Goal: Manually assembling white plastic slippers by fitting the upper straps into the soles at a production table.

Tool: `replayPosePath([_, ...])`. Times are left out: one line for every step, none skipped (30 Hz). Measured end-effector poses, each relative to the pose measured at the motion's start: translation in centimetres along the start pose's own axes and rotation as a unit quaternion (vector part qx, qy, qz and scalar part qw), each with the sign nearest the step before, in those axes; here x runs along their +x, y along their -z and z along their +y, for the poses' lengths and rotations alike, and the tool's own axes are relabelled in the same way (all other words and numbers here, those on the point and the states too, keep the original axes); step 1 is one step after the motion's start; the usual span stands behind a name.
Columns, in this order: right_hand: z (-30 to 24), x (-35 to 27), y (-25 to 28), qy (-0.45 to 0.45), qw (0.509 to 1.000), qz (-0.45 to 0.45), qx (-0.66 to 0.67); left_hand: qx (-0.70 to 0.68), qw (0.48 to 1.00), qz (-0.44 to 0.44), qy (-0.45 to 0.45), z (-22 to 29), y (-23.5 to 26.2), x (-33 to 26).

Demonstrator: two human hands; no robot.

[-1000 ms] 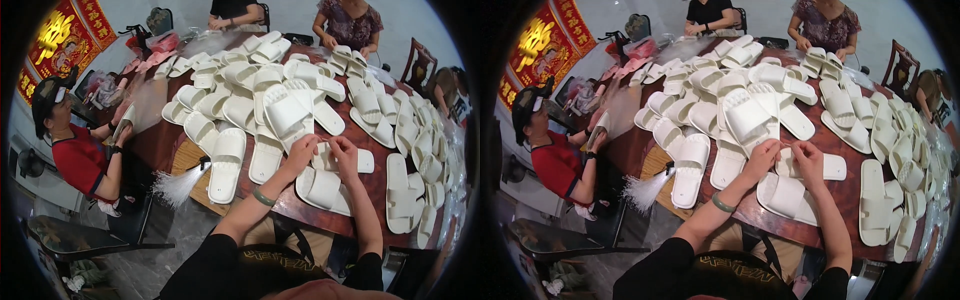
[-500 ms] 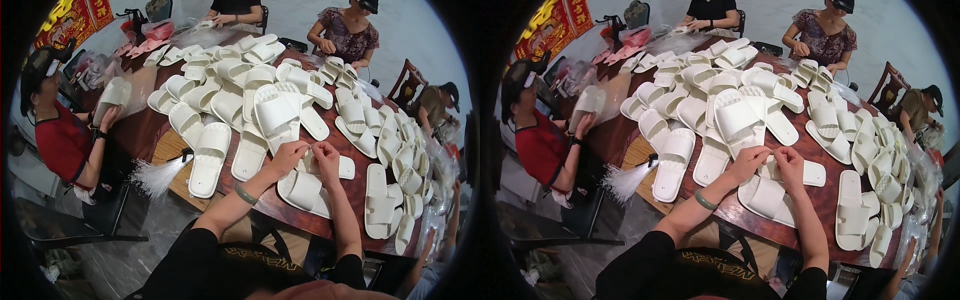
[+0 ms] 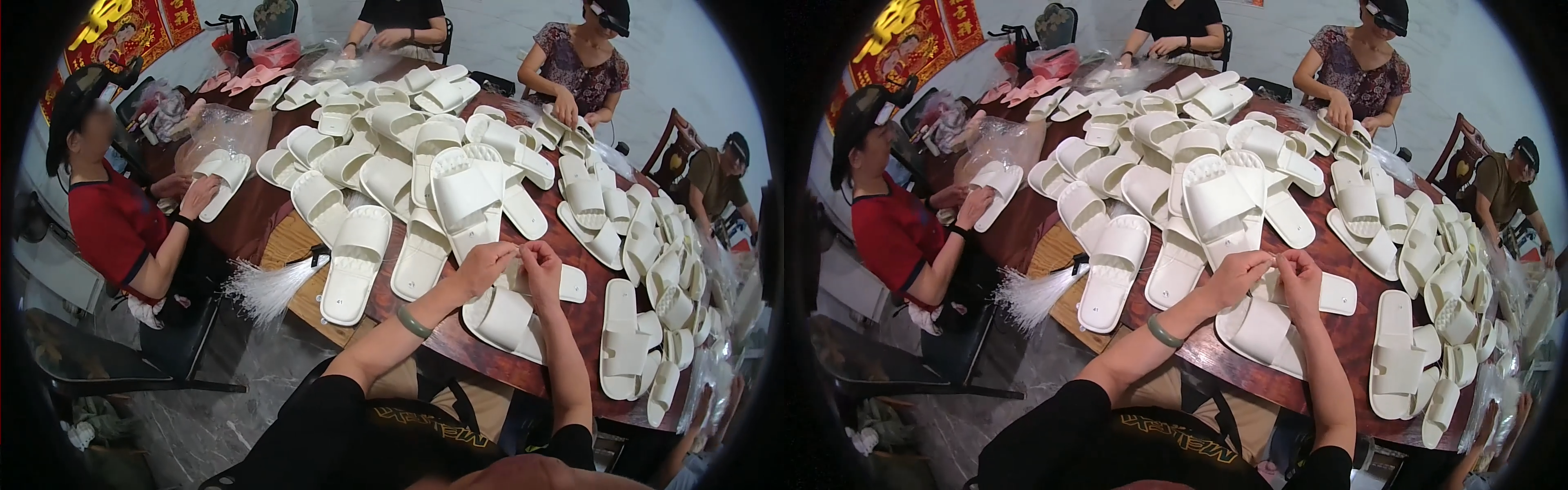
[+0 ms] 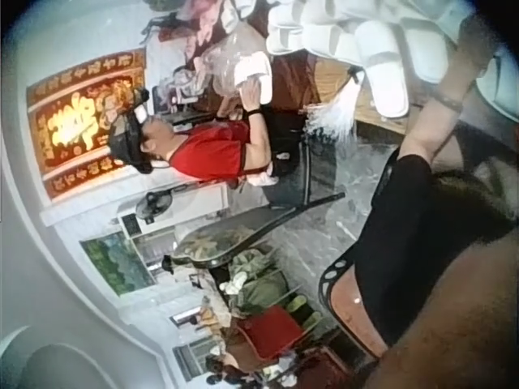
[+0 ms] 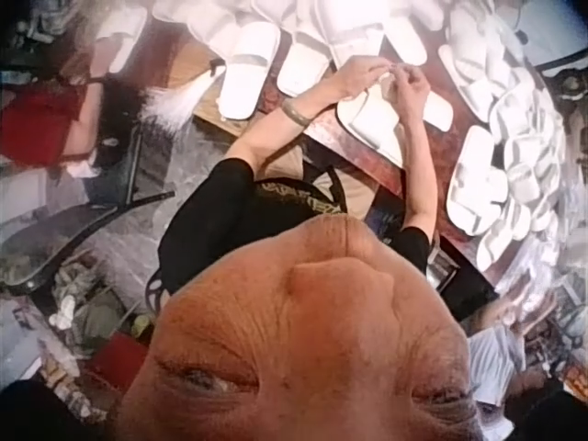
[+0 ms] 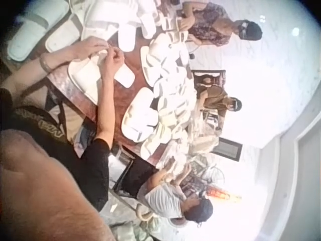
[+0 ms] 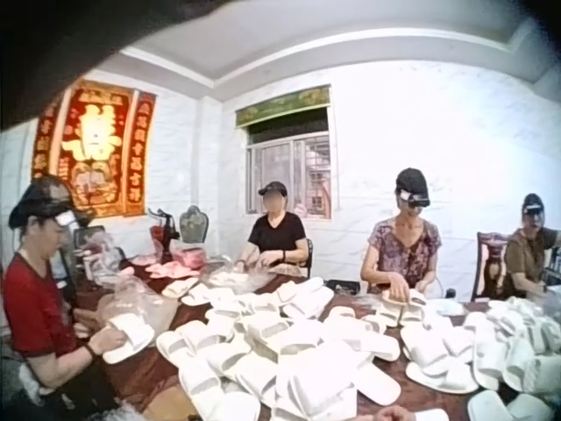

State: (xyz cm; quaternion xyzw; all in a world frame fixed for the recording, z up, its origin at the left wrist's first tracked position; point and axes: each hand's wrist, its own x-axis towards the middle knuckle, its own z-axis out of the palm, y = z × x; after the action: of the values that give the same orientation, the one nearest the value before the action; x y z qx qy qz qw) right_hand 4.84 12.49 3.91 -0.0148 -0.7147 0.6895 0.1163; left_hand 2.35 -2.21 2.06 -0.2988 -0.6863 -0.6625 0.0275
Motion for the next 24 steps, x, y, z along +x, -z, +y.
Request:
replayPosePath([-0.1, 0.0, -0.3, 0.001, 1.0, -0.003, 0.001, 0.002, 1.0, 0.003, 0.0, -0.1, 0.0, -0.1])
replayPosePath([-0.3, -0.1, -0.5, 0.002, 1.0, -0.001, 0.005, -0.003, 0.999, 0.021, -0.023, -0.2, 0.1, -0.2])
replayPosePath([-0.4, -0.1, -0.5, 0.004, 1.0, 0.003, 0.008, -0.01, 0.998, 0.039, -0.047, 0.0, 0.1, -0.2])
replayPosePath([-0.4, -0.1, -0.3, 0.005, 1.0, 0.002, 0.007, -0.011, 0.998, 0.04, -0.047, 0.1, 0.3, -0.1])
replayPosePath([-0.4, -0.1, -0.1, 0.018, 1.0, -0.023, 0.009, 0.029, 0.999, 0.026, -0.017, 0.2, 0.6, 0.1])
replayPosePath([-0.3, -0.2, 0.2, 0.032, 0.998, -0.047, 0.012, 0.07, 0.997, 0.012, 0.014, 0.3, 0.7, 0.2])
replayPosePath([-0.2, -0.3, 0.3, 0.032, 0.998, -0.045, 0.012, 0.069, 0.997, 0.011, 0.013, 0.4, 0.6, 0.0])
replayPosePath([0.0, -0.5, 0.4, 0.02, 0.999, -0.043, 0.001, 0.055, 0.998, 0.034, -0.003, 0.6, 0.3, -0.3])
replayPosePath([0.1, -0.4, 0.5, 0.01, 0.999, -0.038, -0.008, 0.041, 0.997, 0.054, -0.022, 0.7, 0.2, -0.2])
replayPosePath([0.2, -0.4, 0.5, 0.013, 0.999, -0.032, -0.007, 0.041, 0.998, 0.048, -0.025, 0.8, 0.2, -0.1])
replayPosePath([0.3, -0.2, 0.5, 0.012, 0.999, -0.035, -0.019, -0.002, 0.996, 0.082, -0.027, 0.8, 0.1, -0.1])
replayPosePath([0.4, -0.3, 0.5, 0.007, 0.999, -0.038, -0.032, -0.046, 0.992, 0.115, -0.024, 1.0, 0.1, -0.3])
replayPosePath([0.3, -0.3, 0.7, 0.004, 0.999, -0.032, -0.031, -0.047, 0.993, 0.109, -0.021, 1.2, 0.3, -0.5])
replayPosePath([0.2, -0.2, 0.9, 0.107, 0.989, -0.023, -0.096, -0.099, 0.989, 0.103, 0.035, 1.2, 0.8, -0.5])
replayPosePath([0.2, -0.3, 1.1, 0.203, 0.966, -0.02, -0.161, -0.149, 0.979, 0.102, 0.095, 1.5, 1.4, -0.9])
replayPosePath([0.0, -0.6, 2.5, 0.219, 0.959, -0.015, -0.177, -0.179, 0.97, 0.129, 0.098, 3.0, 1.8, -1.4])
replayPosePath([-2.2, -1.7, 3.0, 0.218, 0.948, -0.012, -0.23, -0.23, 0.959, 0.149, 0.071, 3.6, 3.0, -2.5])
replayPosePath([-2.6, -2.4, 5.1, 0.188, 0.942, -0.021, -0.278, -0.221, 0.957, 0.18, 0.056, 5.5, 4.2, -3.9])
replayPosePath([-2.7, -3.3, 7.1, 0.127, 0.944, -0.029, -0.304, -0.253, 0.947, 0.196, -0.016, 6.3, 5.8, -5.4])
replayPosePath([-2.3, -3.8, 9.8, 0.132, 0.913, -0.061, -0.382, -0.329, 0.916, 0.227, -0.023, 8.2, 7.1, -6.6])
replayPosePath([-2.4, -4.2, 11.6, 0.11, 0.875, -0.114, -0.457, -0.445, 0.861, 0.232, -0.083, 9.0, 9.0, -8.5])
replayPosePath([-2.0, -4.7, 12.3, 0.114, 0.857, -0.131, -0.485, -0.374, 0.86, 0.329, -0.11, 12.1, 9.5, -9.9])
replayPosePath([-1.7, -5.0, 12.1, 0.125, 0.84, -0.152, -0.506, -0.354, 0.832, 0.391, -0.173, 13.2, 11.0, -12.0])
replayPosePath([-1.3, -5.1, 11.4, 0.115, 0.839, -0.159, -0.507, -0.281, 0.822, 0.398, -0.295, 14.0, 11.7, -12.7])
